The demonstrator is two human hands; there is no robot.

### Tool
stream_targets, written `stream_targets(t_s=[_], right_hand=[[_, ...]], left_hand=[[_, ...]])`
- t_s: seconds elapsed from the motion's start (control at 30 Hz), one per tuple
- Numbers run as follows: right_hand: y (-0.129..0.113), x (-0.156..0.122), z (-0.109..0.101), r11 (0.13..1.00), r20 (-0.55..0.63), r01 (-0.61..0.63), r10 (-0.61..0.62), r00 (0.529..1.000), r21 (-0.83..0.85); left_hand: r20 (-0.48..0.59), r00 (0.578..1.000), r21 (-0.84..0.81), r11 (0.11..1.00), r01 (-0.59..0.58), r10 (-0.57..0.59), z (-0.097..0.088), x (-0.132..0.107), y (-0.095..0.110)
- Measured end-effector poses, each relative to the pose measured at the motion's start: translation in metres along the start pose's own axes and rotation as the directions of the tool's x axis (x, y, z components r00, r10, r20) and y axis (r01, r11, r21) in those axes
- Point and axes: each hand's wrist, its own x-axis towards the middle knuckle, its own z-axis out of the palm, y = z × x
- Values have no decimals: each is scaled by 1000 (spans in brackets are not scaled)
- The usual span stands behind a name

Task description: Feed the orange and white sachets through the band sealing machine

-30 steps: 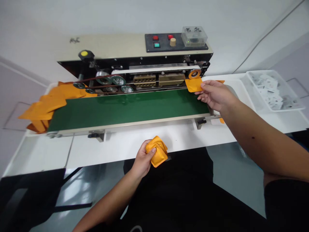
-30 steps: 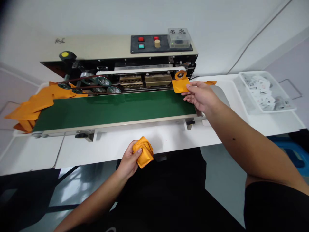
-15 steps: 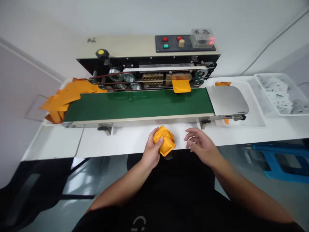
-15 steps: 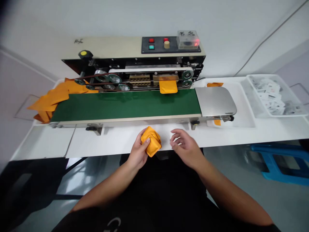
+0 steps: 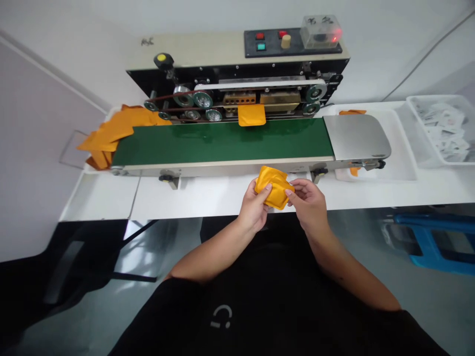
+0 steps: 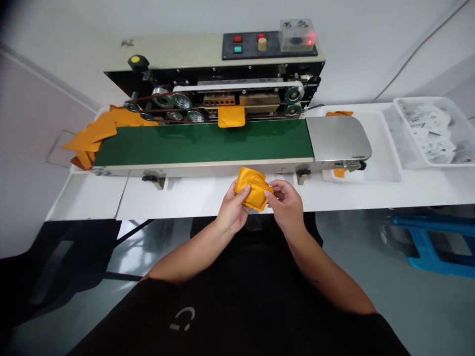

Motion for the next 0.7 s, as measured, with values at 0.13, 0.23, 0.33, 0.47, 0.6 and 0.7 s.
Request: stream_targets(t_s=[0.13,0.23,0.33,0.47,0.6,0.7], right_hand=[[-2,1,0,999,-35,16,-15,999,47],[-3,4,0,996,-75,33,-28,997,77],[-6,6,-1,994,-134,58,-46,990,88],[-9,6,-3,994,-144,59,-46,988,88],[-3,1,-4,999,-37,31,-32,999,-17],[0,-3,-4,992,58,-11,19,998,-128]], left_hand=[[4,1000,6,1000,19,-19,1,-3,6],[13,1000,31,1000,2,-3,3,-5,8],[20,1000,30,999,-25,24,4,-4,7],[-4,999,15,999,-45,45,5,-1,4],[-31,994,-12,994,-106,106,6,4,4],[-27,992,-26,992,-125,124,6,4,5]])
